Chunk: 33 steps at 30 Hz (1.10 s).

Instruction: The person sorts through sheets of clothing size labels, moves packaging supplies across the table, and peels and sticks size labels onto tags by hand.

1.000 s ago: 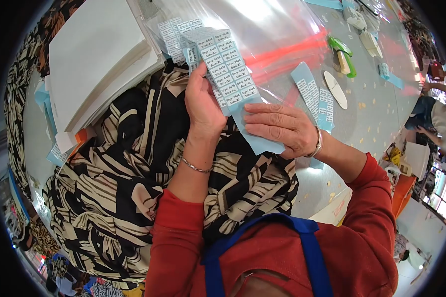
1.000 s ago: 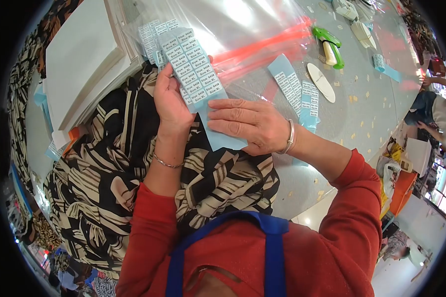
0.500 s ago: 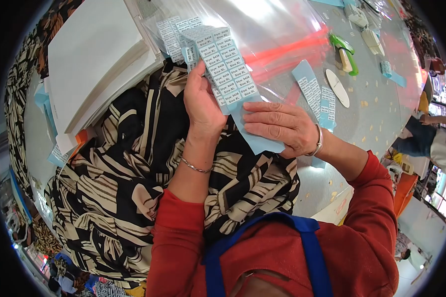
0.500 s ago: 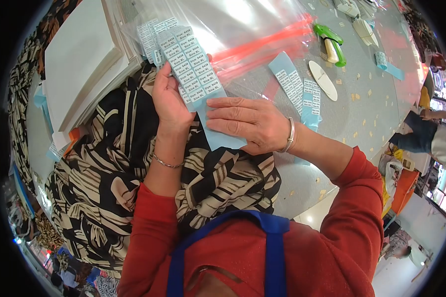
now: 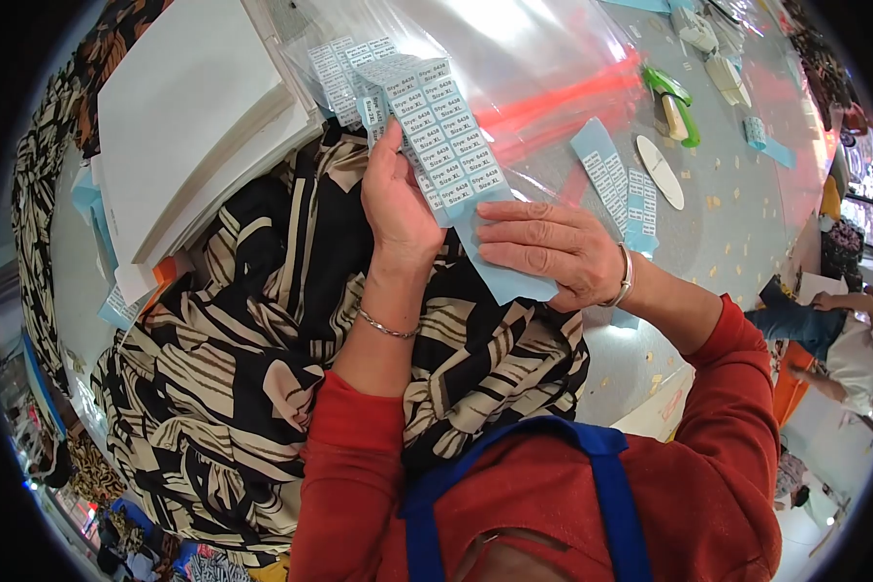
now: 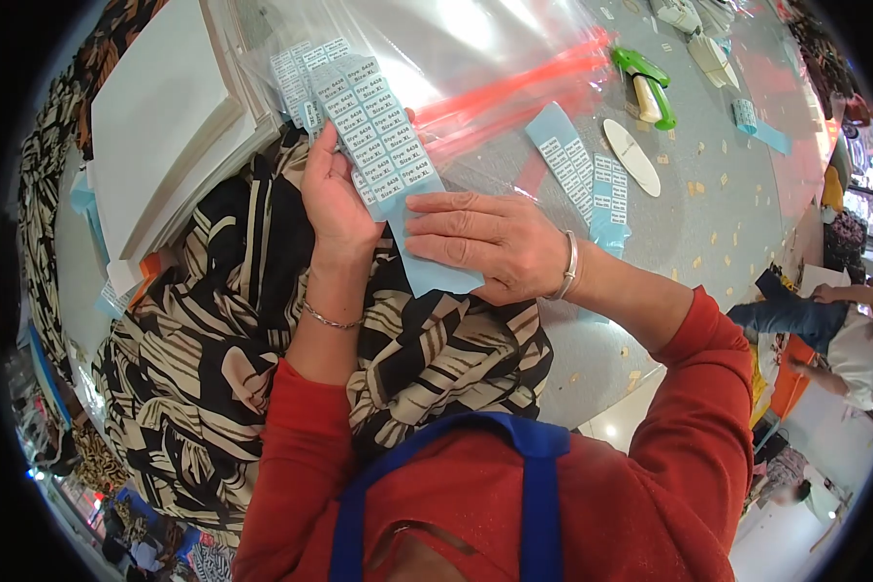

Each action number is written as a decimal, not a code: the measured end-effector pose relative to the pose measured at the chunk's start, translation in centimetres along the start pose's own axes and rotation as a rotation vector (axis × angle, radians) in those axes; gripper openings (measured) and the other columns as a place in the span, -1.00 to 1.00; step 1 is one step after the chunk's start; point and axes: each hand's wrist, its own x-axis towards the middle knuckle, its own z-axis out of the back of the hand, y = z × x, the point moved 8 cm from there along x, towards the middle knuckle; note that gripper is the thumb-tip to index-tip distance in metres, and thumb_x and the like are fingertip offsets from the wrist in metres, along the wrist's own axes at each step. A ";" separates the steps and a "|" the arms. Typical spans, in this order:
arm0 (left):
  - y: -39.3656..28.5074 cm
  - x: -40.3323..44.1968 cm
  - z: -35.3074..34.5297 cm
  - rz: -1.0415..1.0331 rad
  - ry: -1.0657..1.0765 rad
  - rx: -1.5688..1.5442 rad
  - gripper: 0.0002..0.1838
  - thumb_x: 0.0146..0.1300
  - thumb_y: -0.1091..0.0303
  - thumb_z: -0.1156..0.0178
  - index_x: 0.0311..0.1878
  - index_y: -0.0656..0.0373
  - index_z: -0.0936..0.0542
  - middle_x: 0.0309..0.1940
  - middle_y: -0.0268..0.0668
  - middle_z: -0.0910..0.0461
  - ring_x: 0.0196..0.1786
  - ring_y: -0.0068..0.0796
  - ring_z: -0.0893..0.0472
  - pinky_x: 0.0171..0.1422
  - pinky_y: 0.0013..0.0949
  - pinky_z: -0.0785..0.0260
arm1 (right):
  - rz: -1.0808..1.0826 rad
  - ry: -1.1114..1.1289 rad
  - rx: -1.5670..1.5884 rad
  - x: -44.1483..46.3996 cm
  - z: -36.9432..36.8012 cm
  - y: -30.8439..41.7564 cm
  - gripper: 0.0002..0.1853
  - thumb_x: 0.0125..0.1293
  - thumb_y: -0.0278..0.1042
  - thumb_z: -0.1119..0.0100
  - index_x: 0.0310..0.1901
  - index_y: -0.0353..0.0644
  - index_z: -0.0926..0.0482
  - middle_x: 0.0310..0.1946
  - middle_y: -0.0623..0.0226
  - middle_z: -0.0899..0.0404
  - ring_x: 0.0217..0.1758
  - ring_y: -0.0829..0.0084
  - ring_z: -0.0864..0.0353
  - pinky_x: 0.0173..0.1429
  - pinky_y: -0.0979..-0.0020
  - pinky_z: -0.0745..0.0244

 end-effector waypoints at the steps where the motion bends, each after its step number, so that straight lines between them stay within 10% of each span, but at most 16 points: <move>1: 0.0 0.0 0.0 -0.003 -0.003 -0.001 -0.45 0.42 0.10 0.23 0.28 0.35 -0.27 0.09 0.18 -0.46 0.11 -0.04 -0.53 0.23 -0.09 -0.37 | -0.003 0.001 0.000 0.0 0.0 0.0 -0.57 0.30 -0.27 0.10 0.05 -0.42 -0.53 0.03 0.01 -0.53 0.16 -0.04 -0.51 0.19 0.10 -0.45; 12: -0.5 0.3 0.7 -0.120 -0.043 0.059 -0.55 0.48 0.12 0.14 0.17 0.31 -0.39 -0.01 -0.21 -0.54 -0.01 -0.41 -0.56 0.11 -0.34 -0.43 | -0.031 -0.099 -0.034 0.0 0.8 0.3 -0.48 -0.16 -0.50 -0.20 -0.02 -0.29 -0.56 -0.02 0.14 -0.56 0.15 0.09 -0.53 0.09 0.21 -0.56; 23: -2.0 -0.5 -0.4 -0.249 -0.080 0.283 -0.68 0.38 0.32 -0.08 0.05 0.39 -0.48 -0.18 -0.22 -0.60 -0.22 -0.49 -0.63 -0.15 -0.46 -0.53 | -0.044 -0.145 0.099 -1.3 0.7 0.1 -0.45 -0.10 -0.73 0.11 0.02 -0.32 -0.57 0.13 -0.01 -0.46 0.21 0.02 -0.46 0.26 0.17 -0.41; 29: -2.0 -0.5 -0.8 -0.221 -0.026 0.244 -0.66 0.36 0.32 -0.12 0.07 0.39 -0.48 -0.15 -0.21 -0.60 -0.21 -0.49 -0.61 -0.12 -0.43 -0.52 | -0.523 -0.444 0.745 -2.9 2.7 -3.8 -0.51 0.20 -0.60 -0.09 0.21 -0.27 -0.42 0.20 0.14 -0.39 0.27 0.27 -0.39 0.25 0.27 -0.40; 33: -1.8 -1.3 -1.3 -0.222 -0.098 0.374 -0.66 0.34 0.32 -0.15 0.06 0.38 -0.49 -0.15 -0.24 -0.59 -0.19 -0.52 -0.58 -0.12 -0.45 -0.47 | -0.936 -0.561 0.596 -3.8 1.3 -6.5 -0.40 0.24 -0.34 -0.29 0.28 -0.26 -0.30 0.09 0.22 -0.47 0.12 0.45 -0.48 0.16 0.40 -0.45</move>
